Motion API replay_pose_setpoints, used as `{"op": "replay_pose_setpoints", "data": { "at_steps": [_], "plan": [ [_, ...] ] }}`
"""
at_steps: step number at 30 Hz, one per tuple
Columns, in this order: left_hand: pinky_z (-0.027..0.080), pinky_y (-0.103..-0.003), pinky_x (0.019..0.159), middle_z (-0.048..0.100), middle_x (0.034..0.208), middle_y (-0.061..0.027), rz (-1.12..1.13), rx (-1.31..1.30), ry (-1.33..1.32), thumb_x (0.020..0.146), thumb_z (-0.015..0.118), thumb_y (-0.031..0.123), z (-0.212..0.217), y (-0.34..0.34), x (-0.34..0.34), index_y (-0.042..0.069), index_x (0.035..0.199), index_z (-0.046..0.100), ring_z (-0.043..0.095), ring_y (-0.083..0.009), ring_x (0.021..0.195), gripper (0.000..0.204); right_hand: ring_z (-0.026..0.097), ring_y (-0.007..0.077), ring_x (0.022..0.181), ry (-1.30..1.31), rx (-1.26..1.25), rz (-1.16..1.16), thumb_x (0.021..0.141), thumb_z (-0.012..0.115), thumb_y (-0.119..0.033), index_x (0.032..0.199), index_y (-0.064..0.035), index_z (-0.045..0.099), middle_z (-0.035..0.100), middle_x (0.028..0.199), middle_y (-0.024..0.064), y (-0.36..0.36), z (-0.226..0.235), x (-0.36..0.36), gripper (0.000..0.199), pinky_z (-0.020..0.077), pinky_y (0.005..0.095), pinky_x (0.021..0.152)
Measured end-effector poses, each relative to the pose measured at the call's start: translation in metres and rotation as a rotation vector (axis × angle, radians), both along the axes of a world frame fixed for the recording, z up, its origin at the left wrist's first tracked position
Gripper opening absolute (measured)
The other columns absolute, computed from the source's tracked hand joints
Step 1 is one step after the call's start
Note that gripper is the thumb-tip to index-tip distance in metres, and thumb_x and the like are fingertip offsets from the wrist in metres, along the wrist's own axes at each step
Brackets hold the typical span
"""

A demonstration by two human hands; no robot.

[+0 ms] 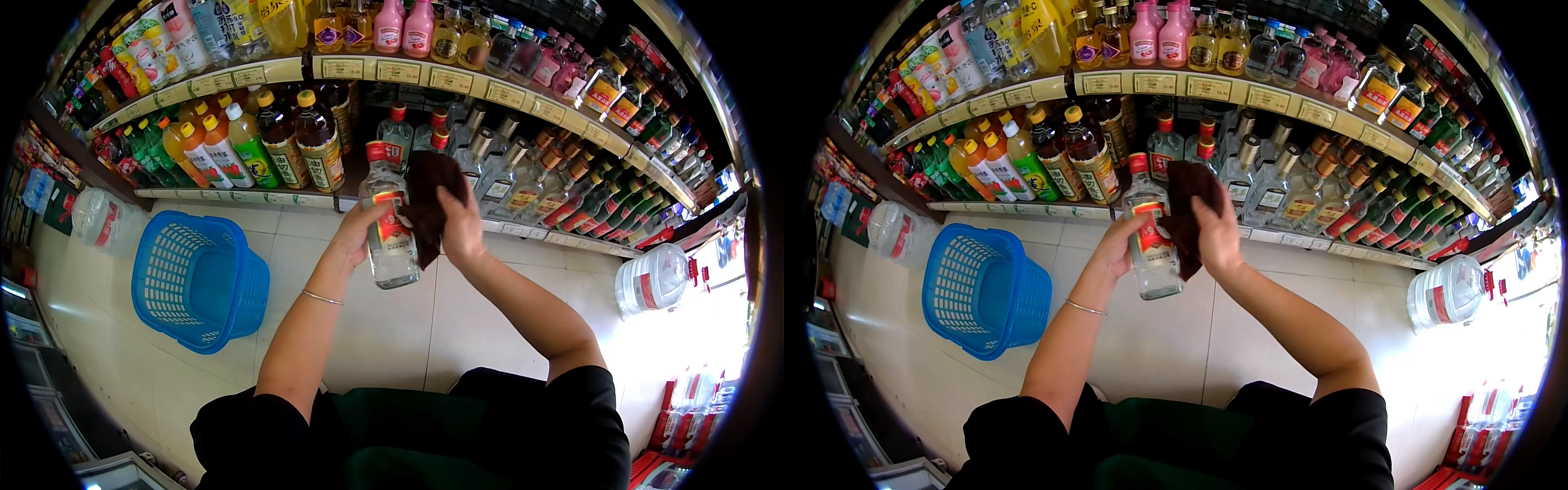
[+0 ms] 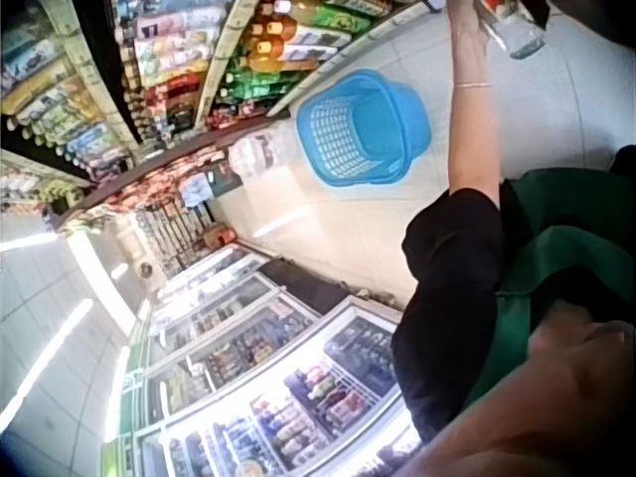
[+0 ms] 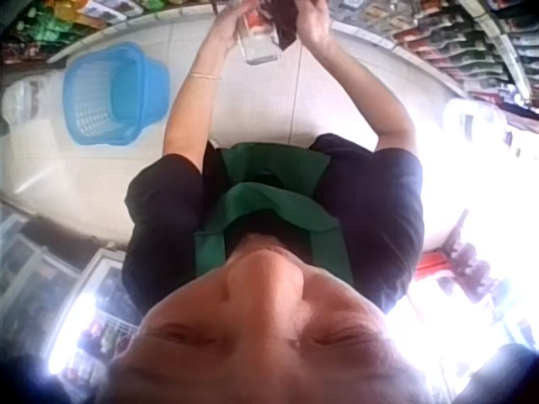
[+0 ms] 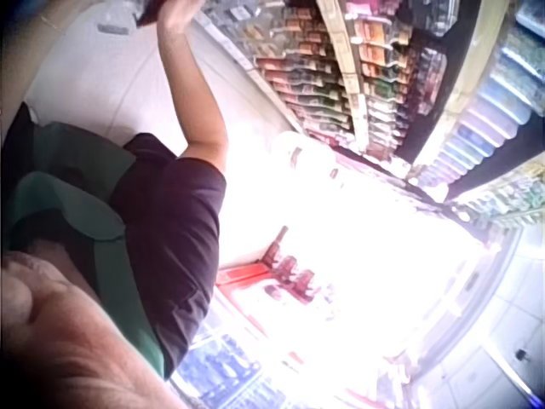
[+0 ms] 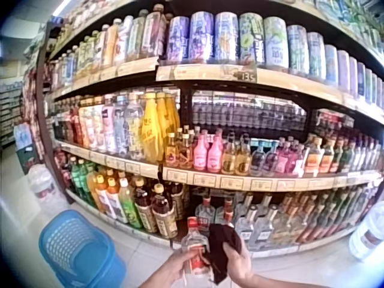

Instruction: The person wipes the labels of various bottles on a store shelf using a dark cloth. They handle each bottle individually, wiping the front and sides before placing it back on the shelf. The task involves cleaning glass bottles containing liquids, likely alcoholic beverages, in a retail setting.

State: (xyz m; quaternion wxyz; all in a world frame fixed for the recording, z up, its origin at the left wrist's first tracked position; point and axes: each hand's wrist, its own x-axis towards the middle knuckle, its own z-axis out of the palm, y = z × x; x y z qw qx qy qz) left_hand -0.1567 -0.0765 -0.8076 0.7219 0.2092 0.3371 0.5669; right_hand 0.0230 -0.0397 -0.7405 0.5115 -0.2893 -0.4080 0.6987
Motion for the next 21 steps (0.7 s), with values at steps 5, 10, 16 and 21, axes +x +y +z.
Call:
{"op": "replay_pose_setpoints", "data": {
  "at_steps": [5,10,16,21],
  "plan": [
    [0.05,-0.035,0.093,0.064,0.118,-0.011,0.222,0.188,0.571,0.079,0.076,0.014,0.012,-0.005,0.042,0.002,0.13,0.049,0.063,-0.0214,0.108,0.058,0.031,0.046,0.14,-0.874,0.623,0.001,0.092,0.066,-0.024,0.156,-0.0054,0.005,0.028,0.15,0.0336,0.011,-0.02,-0.028,0.09,0.0309,0.0431,0.115],
    [0.048,-0.035,0.096,0.064,0.119,-0.0132,0.278,0.295,0.75,0.072,0.08,0.014,0.001,-0.01,0.049,0.0,0.131,0.046,0.062,-0.022,0.109,0.07,0.047,0.0316,0.131,-0.79,0.463,0.0,0.095,0.062,-0.011,0.15,-0.0028,0.023,0.047,0.14,0.0207,0.016,0.0,-0.032,0.068,0.0351,0.0375,0.111],
    [0.05,-0.033,0.092,0.066,0.116,-0.011,0.272,0.36,0.838,0.068,0.081,0.01,0.016,-0.002,0.036,0.002,0.131,0.048,0.064,-0.0211,0.106,0.071,0.038,0.0349,0.138,-0.395,0.723,-0.115,0.085,0.07,-0.004,0.144,-0.0056,0.037,0.035,0.15,0.0199,0.02,-0.025,-0.01,0.067,0.0317,0.0402,0.114],
    [0.05,-0.033,0.091,0.065,0.118,-0.0125,0.428,0.36,1.038,0.072,0.08,0.011,0.029,-0.001,0.038,0.004,0.133,0.046,0.065,-0.0251,0.109,0.071,0.028,0.0416,0.143,-0.869,1.241,-0.061,0.071,0.072,0.001,0.142,-0.0076,0.041,0.027,0.155,0.0229,0.013,-0.016,0.001,0.078,0.0217,0.0535,0.118]
  ]
}}
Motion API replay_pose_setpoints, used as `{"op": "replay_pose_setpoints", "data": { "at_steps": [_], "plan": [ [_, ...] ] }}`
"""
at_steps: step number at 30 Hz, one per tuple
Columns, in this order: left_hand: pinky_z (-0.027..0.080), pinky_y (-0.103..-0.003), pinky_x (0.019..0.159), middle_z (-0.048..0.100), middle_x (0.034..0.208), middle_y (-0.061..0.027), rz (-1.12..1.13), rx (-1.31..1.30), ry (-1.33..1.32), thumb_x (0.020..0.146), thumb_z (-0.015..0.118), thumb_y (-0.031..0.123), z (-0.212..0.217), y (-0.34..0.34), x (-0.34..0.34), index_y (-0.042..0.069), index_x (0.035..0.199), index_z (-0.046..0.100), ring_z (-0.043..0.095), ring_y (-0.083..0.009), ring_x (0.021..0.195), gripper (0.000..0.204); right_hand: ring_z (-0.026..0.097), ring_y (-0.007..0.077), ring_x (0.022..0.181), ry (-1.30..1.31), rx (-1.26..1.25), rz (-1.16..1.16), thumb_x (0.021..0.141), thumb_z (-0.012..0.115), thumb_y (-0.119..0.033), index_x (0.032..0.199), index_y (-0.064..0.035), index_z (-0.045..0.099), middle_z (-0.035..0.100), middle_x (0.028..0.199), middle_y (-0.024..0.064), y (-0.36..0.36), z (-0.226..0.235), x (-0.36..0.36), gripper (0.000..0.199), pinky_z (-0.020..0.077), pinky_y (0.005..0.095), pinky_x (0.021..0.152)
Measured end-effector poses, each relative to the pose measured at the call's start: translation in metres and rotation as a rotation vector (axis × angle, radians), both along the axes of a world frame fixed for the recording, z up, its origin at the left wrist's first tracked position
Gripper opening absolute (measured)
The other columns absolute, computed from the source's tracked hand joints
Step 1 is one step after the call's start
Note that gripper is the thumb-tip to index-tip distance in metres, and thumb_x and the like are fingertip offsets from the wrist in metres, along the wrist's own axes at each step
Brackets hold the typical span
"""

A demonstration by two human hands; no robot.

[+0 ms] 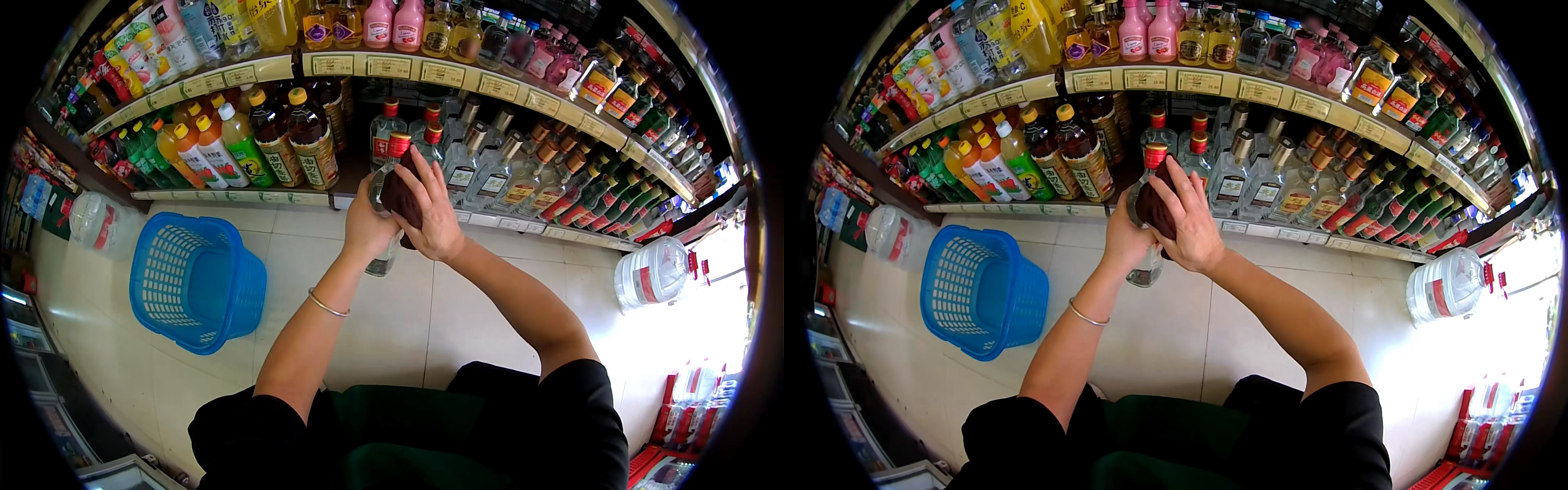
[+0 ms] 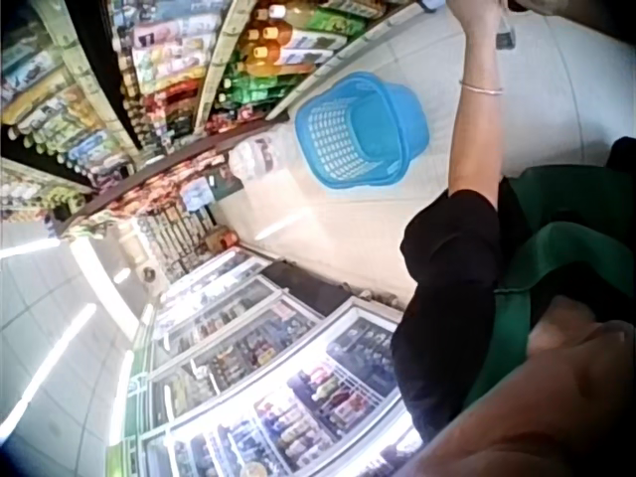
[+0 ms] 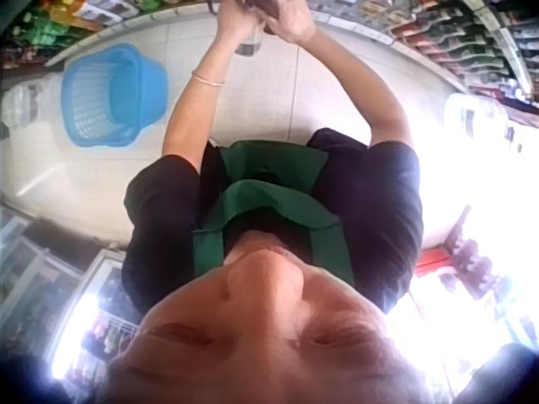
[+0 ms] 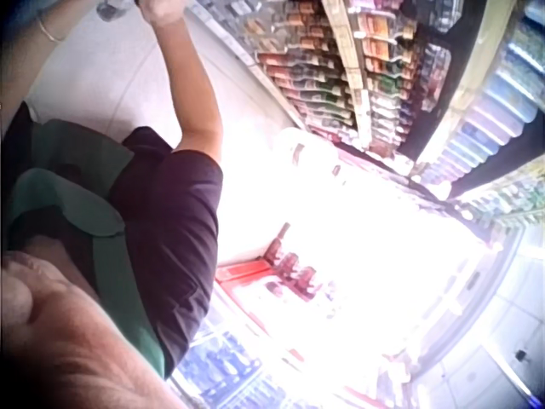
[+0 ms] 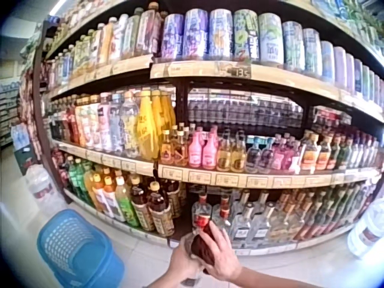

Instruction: The person wipes the labels of various bottles on a store shelf using a dark cloth. They handle each bottle individually, wiping the front and sides before placing it back on the shelf. The task involves cleaning glass bottles containing liquids, likely alcoholic beverages, in a retail setting.

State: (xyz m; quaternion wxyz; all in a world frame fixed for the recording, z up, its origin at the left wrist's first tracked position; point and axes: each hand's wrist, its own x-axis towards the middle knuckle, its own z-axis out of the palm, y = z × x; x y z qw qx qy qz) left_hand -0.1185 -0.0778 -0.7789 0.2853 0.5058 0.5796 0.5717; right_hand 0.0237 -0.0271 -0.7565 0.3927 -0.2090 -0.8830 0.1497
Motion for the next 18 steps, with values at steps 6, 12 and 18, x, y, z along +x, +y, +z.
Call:
{"op": "replay_pose_setpoints", "data": {
  "at_steps": [6,12,18],
  "plan": [
    [0.052,-0.039,0.086,0.065,0.114,-0.0175,-0.065,-0.012,-0.108,0.074,0.081,0.024,-0.034,0.001,0.001,0.004,0.13,0.048,0.065,-0.0321,0.105,0.069,0.043,0.0374,0.134,-0.098,0.052,0.174,0.071,0.07,-0.005,0.124,-0.0026,0.057,0.053,0.138,0.0172,-0.005,0.007,-0.017,0.055,0.0281,0.0557,0.115],
    [0.054,-0.041,0.079,0.067,0.11,-0.0199,0.038,-0.12,0.41,0.07,0.081,0.026,-0.007,-0.015,0.005,0.006,0.13,0.051,0.066,-0.0361,0.096,0.07,0.058,0.0336,0.115,-0.418,0.126,-0.251,0.077,0.068,-0.008,0.116,-0.0049,0.059,0.066,0.113,0.0126,0.022,0.052,-0.023,0.04,0.0413,0.0515,0.105],
    [0.053,-0.033,0.081,0.067,0.109,-0.0089,-0.372,-0.145,-0.112,0.071,0.079,0.021,0.023,-0.019,-0.022,0.004,0.133,0.05,0.064,-0.0182,0.091,0.071,0.063,0.0179,0.105,0.319,-0.864,0.335,0.094,0.064,-0.023,0.128,-0.0037,0.055,0.065,0.116,0.0085,0.054,0.082,0.013,0.04,0.0504,0.0341,0.095]
  ]
}}
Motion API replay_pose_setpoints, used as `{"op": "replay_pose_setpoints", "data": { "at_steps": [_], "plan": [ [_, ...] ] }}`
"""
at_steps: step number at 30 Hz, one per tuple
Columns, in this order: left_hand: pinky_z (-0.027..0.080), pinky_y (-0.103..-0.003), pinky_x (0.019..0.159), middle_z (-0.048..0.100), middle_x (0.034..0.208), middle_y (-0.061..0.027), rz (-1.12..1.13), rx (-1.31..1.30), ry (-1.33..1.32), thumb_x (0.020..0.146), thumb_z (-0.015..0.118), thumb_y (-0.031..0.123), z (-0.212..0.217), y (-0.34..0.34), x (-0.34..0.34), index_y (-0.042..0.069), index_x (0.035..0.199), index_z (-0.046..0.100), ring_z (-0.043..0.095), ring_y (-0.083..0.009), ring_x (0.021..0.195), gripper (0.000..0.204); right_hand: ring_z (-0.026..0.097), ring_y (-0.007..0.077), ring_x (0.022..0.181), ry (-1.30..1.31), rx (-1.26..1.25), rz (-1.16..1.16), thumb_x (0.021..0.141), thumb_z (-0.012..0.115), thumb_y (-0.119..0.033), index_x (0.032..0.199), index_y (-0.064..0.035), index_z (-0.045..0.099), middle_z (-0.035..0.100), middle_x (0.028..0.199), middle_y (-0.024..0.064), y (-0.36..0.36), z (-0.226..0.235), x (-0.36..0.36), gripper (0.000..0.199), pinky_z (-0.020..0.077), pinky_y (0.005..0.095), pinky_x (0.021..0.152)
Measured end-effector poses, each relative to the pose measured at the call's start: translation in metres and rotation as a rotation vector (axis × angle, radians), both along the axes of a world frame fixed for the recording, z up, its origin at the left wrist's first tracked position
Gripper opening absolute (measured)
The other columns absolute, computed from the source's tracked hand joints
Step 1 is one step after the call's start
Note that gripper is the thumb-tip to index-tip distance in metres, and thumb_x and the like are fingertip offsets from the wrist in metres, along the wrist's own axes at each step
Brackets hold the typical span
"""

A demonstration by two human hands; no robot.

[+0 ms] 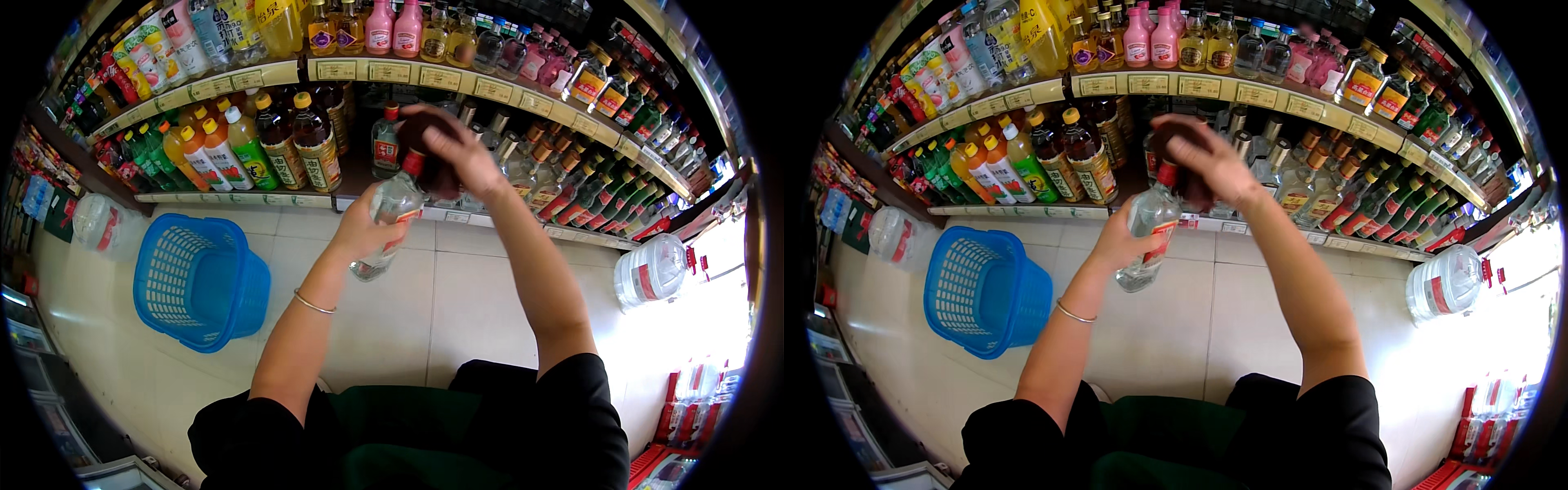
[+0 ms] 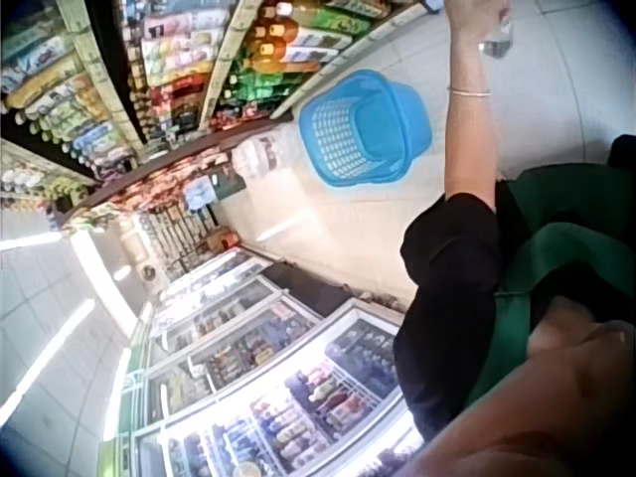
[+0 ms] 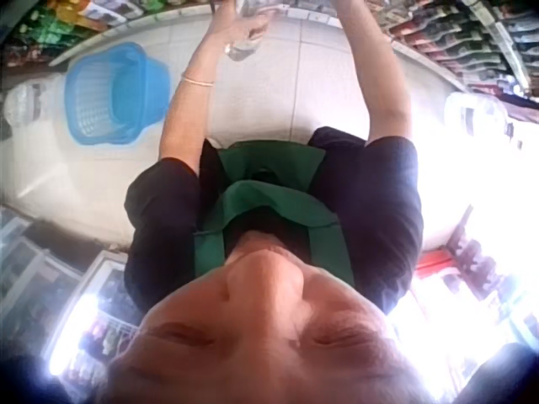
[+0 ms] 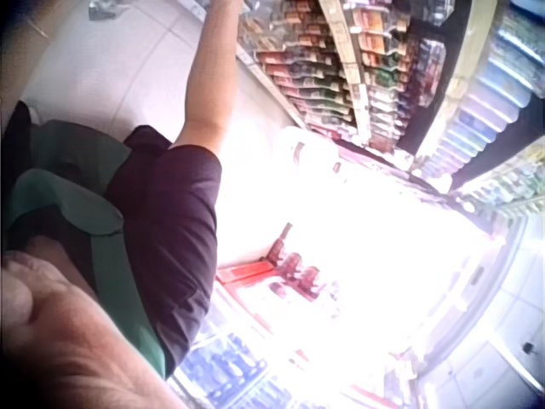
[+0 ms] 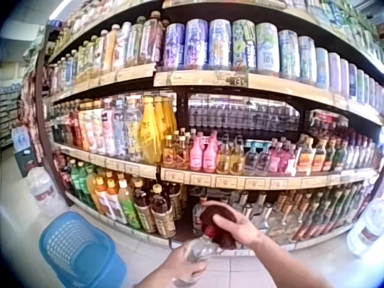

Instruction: The person wipes the labels of various bottles on a store shelf using a dark cloth. They handle each bottle individually, wiping the front and sides before placing it back on the shelf. The task involves cleaning glass bottles containing liquids, likely alcoholic beverages, in a retail setting.

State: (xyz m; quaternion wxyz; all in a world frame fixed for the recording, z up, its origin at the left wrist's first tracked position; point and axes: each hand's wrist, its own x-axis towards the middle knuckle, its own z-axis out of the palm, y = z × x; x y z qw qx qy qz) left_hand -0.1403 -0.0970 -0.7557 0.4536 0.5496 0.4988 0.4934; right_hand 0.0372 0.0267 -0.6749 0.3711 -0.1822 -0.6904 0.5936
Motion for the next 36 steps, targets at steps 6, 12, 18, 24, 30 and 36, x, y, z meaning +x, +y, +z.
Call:
{"op": "replay_pose_setpoints", "data": {
  "at_steps": [6,12,18,24,30,36],
  "plan": [
    [0.052,-0.033,0.089,0.066,0.113,-0.0087,-0.201,-0.236,-0.547,0.082,0.073,0.023,-0.009,-0.005,0.011,0.003,0.129,0.055,0.064,-0.0166,0.101,0.054,0.062,0.0243,0.11,0.331,-0.657,0.086,0.092,0.065,-0.016,0.131,-0.0044,0.054,0.064,0.122,0.0103,-0.014,-0.036,-0.022,0.042,0.048,0.0365,0.099],
    [0.056,-0.038,0.088,0.064,0.117,-0.0116,-0.034,-0.232,-0.9,0.098,0.06,0.026,-0.02,0.012,-0.005,0.004,0.128,0.052,0.067,-0.0214,0.101,0.039,0.029,0.0345,0.145,-0.038,0.428,-0.202,0.091,0.063,-0.008,0.141,-0.0132,0.05,0.029,0.157,0.0162,-0.045,-0.059,-0.044,0.052,0.0277,0.0402,0.116],
    [0.05,-0.036,0.098,0.059,0.129,-0.0098,-0.009,-0.226,-0.855,0.097,0.059,0.046,-0.017,0.007,0.001,0.005,0.134,0.049,0.058,-0.02,0.117,0.056,0.019,0.0401,0.148,-0.124,0.567,-0.309,0.091,0.061,-0.012,0.149,-0.0079,0.038,0.023,0.159,0.0192,-0.087,-0.082,-0.025,0.063,0.0201,0.0468,0.119],
    [0.054,-0.037,0.091,0.065,0.118,-0.0125,0.02,-0.262,-0.773,0.096,0.057,0.052,-0.021,0.013,-0.011,0.003,0.131,0.052,0.066,-0.0219,0.104,0.061,0.014,0.0497,0.146,-0.302,0.595,-0.117,0.08,0.07,-0.01,0.149,-0.0076,0.038,0.026,0.157,0.021,-0.151,-0.121,0.007,0.076,0.0186,0.0556,0.118],
    [0.053,-0.038,0.094,0.066,0.118,-0.0128,0.023,-0.311,-0.834,0.097,0.056,0.048,-0.027,0.019,-0.014,0.002,0.127,0.057,0.065,-0.0226,0.106,0.055,0.015,0.0534,0.144,-0.454,0.665,-0.24,0.089,0.066,-0.033,0.152,-0.0057,0.03,0.019,0.157,0.0296,-0.141,-0.096,-0.012,0.078,0.0202,0.0543,0.117],
    [0.053,-0.036,0.09,0.064,0.12,-0.0094,0.074,-0.391,-0.787,0.099,0.058,0.038,-0.027,0.007,0.013,0.004,0.132,0.053,0.063,-0.0197,0.108,0.047,0.046,0.0274,0.133,-0.286,0.262,-0.448,0.097,0.061,-0.025,0.153,-0.0027,0.024,0.046,0.144,0.0203,-0.069,-0.082,-0.034,0.071,0.0357,0.0341,0.11]
  ]
}}
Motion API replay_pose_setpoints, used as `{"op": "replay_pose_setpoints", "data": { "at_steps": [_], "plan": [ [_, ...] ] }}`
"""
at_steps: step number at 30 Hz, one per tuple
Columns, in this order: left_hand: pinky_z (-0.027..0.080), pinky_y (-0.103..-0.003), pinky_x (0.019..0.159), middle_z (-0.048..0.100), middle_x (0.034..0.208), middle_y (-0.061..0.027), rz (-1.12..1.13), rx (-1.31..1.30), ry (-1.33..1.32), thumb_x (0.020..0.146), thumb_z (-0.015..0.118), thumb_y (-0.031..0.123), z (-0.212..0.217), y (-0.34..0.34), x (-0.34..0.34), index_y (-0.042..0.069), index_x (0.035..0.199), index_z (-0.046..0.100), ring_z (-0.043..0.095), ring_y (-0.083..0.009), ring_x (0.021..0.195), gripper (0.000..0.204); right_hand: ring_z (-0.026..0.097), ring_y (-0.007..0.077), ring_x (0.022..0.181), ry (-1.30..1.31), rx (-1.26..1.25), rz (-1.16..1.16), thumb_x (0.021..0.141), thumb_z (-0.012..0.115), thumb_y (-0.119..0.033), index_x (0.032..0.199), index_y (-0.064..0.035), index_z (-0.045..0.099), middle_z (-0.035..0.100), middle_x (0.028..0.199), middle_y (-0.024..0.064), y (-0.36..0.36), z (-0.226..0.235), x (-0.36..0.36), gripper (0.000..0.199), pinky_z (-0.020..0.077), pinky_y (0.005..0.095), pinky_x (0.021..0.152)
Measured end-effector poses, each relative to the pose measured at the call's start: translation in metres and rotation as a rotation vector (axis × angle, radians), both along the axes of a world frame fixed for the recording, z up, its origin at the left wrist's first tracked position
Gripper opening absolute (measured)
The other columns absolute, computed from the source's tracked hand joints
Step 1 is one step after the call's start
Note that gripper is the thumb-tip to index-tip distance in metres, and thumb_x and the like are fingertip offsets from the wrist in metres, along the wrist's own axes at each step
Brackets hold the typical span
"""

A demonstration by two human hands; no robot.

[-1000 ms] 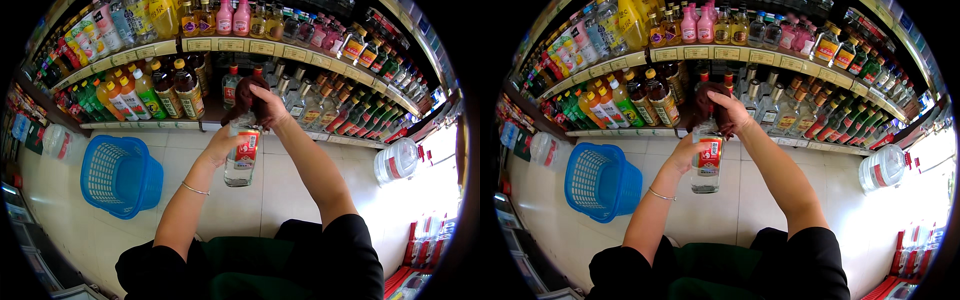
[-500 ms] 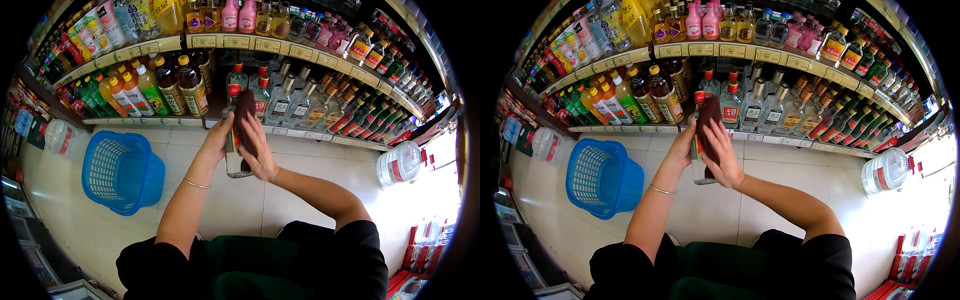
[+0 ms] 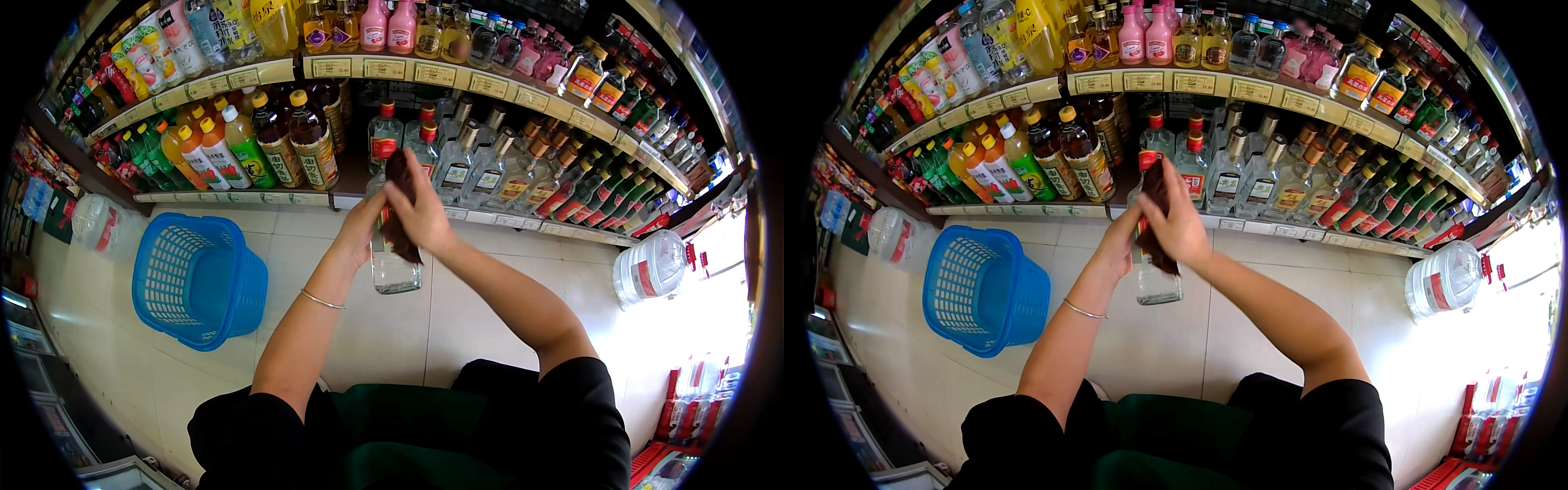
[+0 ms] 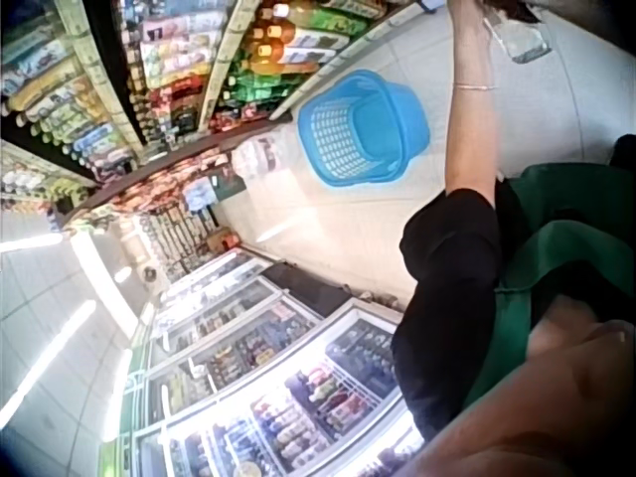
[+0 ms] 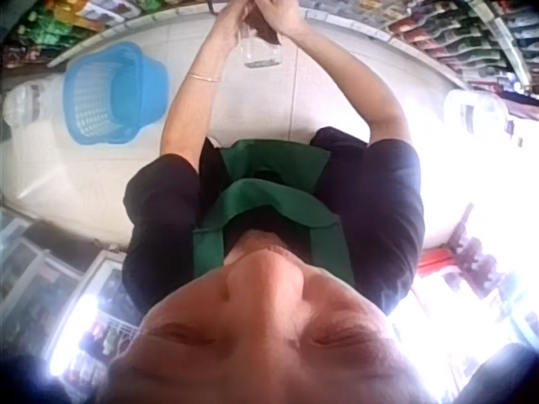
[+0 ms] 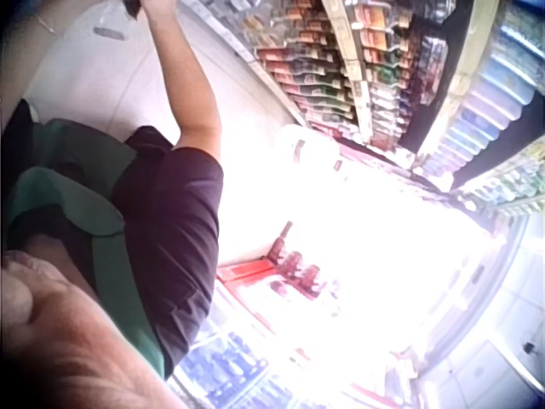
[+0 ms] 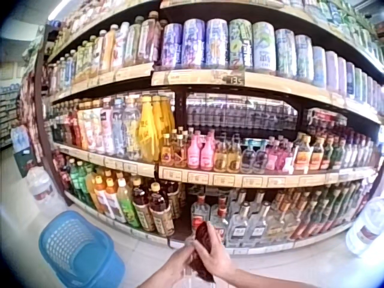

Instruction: The person wipes the labels of various bottles on a store shelf using a dark cloth. They handle each bottle individually, wiping the front and sides before placing it back on the shelf. The task involves cleaning glass bottles containing liquids, likely alcoholic beverages, in a retail setting.

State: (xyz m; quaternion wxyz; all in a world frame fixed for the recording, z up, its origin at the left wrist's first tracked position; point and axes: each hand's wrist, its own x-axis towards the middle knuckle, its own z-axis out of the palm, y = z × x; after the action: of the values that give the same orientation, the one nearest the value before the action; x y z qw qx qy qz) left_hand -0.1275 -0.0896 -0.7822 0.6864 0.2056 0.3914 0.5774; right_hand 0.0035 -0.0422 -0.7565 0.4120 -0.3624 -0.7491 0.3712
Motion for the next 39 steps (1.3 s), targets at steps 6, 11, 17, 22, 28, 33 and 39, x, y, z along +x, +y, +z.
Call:
{"op": "replay_pose_setpoints", "data": {
  "at_steps": [6,11,17,22,28,33,39],
  "plan": [
    [0.058,-0.045,0.088,0.068,0.112,-0.0204,-0.377,0.106,-0.051,0.096,0.057,0.043,0.012,-0.011,0.005,-0.002,0.127,0.055,0.069,-0.0367,0.101,0.055,0.067,0.0183,0.089,0.581,-1.066,0.246,0.085,0.077,-0.02,0.114,-0.0066,0.062,0.069,0.101,0.005,0.04,0.04,0.025,0.036,0.0547,0.0329,0.077],
    [0.054,-0.041,0.093,0.067,0.116,-0.015,-0.331,0.178,0.089,0.091,0.067,0.038,0.009,-0.011,0.005,0.002,0.129,0.054,0.066,-0.0285,0.105,0.054,0.068,0.0168,0.083,0.511,-0.796,0.171,0.086,0.074,-0.016,0.11,-0.0045,0.065,0.07,0.096,0.0057,0.039,0.049,0.025,0.028,0.0561,0.0326,0.074],
    [0.052,-0.032,0.085,0.067,0.104,-0.0035,-0.163,0.296,0.297,0.08,0.081,0.015,0.007,-0.018,0.018,0.006,0.118,0.058,0.064,-0.0141,0.093,0.046,0.067,0.0157,0.088,0.574,-0.846,0.225,0.09,0.072,-0.024,0.118,-0.0061,0.061,0.069,0.105,0.005,0.028,0.057,0.025,0.035,0.0559,0.032,0.077],
    [0.055,-0.031,0.079,0.067,0.103,-0.0045,0.085,0.257,0.171,0.083,0.077,0.01,-0.008,-0.014,0.01,0.005,0.115,0.06,0.066,-0.0148,0.089,0.037,0.067,0.019,0.088,0.618,-1.118,0.325,0.097,0.06,-0.044,0.129,-0.0094,0.053,0.069,0.105,0.0076,0.002,0.006,0.029,0.049,0.055,0.0346,0.08],
    [0.052,-0.031,0.086,0.064,0.11,-0.0055,0.191,0.386,0.504,0.074,0.086,0.016,-0.014,-0.002,-0.022,0.005,0.123,0.052,0.062,-0.0142,0.098,0.061,0.054,0.0231,0.122,0.228,-0.872,0.213,0.093,0.065,-0.016,0.144,-0.0051,0.043,0.053,0.139,0.0116,-0.015,-0.044,0.035,0.057,0.0444,0.0365,0.103],
    [0.05,-0.032,0.094,0.062,0.118,-0.0049,0.008,0.327,0.925,0.069,0.09,0.015,-0.021,-0.017,-0.047,0.005,0.13,0.048,0.059,-0.0157,0.11,0.075,0.061,0.0331,0.106,-0.297,-0.14,0.22,0.077,0.071,-0.016,0.143,-0.0221,0.045,0.057,0.115,0.0157,0.013,-0.022,0.022,0.071,0.0501,0.0404,0.096],
    [0.058,-0.03,0.077,0.061,0.11,-0.0089,0.113,0.225,0.694,0.072,0.085,0.003,-0.051,-0.014,-0.073,0.004,0.12,0.046,0.066,-0.016,0.095,0.062,0.063,0.0281,0.104,-0.235,-0.027,0.285,0.075,0.079,-0.028,0.126,-0.0154,0.062,0.059,0.113,0.0125,0.022,-0.008,-0.023,0.056,0.0513,0.0369,0.092]
  ]
}}
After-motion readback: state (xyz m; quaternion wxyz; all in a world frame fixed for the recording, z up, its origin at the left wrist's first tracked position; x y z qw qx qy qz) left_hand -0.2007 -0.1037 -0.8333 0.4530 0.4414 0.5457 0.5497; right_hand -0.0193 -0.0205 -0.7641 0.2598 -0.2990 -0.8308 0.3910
